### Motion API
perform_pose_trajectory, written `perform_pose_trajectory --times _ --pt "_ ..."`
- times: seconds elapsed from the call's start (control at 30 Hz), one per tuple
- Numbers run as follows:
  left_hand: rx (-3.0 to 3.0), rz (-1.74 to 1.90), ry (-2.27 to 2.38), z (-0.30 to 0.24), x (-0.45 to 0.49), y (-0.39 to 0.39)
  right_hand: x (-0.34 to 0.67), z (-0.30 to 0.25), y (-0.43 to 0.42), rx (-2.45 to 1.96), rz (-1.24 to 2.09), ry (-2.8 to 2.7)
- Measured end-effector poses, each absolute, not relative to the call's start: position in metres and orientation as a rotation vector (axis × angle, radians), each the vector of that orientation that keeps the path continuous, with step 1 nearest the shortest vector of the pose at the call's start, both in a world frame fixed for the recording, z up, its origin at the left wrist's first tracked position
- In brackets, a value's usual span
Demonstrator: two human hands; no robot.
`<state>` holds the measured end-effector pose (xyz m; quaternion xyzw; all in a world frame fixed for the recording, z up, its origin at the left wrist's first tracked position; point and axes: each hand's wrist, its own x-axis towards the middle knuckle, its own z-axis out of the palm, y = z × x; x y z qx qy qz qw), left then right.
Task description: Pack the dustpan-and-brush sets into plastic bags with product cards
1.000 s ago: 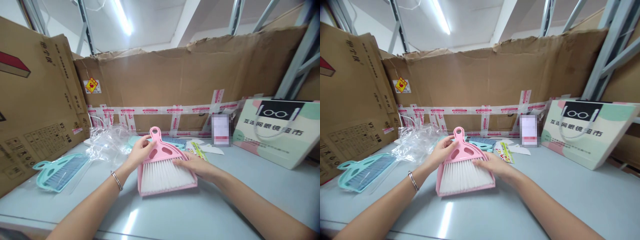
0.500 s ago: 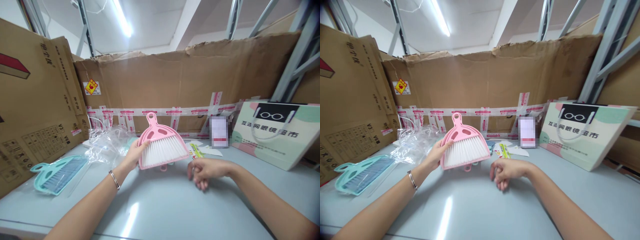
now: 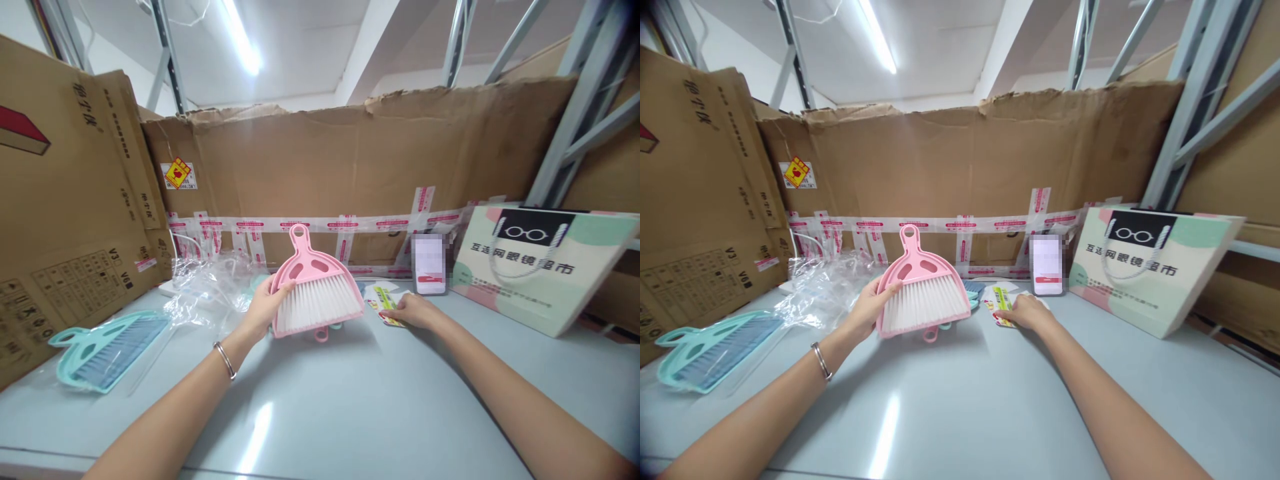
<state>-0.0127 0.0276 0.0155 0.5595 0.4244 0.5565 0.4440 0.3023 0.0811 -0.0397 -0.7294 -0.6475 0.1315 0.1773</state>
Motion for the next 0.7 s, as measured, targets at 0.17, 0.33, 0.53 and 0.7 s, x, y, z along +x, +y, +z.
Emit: perform_pose_trajectory --times 0.17,0.33,0.53,0.7 --pt "1.403 1.388 1.061 0.0149 -0.0127 0.0278 0.3028 -0.0398 0.0835 -2.098 0.401 -1.822" --pt "1.422 1.378 1.06 0.0157 -0.0114 0.0262 0.2964 -0.0417 0.085 -2.108 0.398 -1.703" --pt "1.437 1.384 1.057 0.015 -0.0127 0.0272 0.2968 -0.036 0.0839 -2.018 0.549 -1.565" --pt "1.436 1.392 1.05 0.0132 -0.0142 0.029 0.3013 -0.0366 0.0779 -1.835 0.736 -1.438"
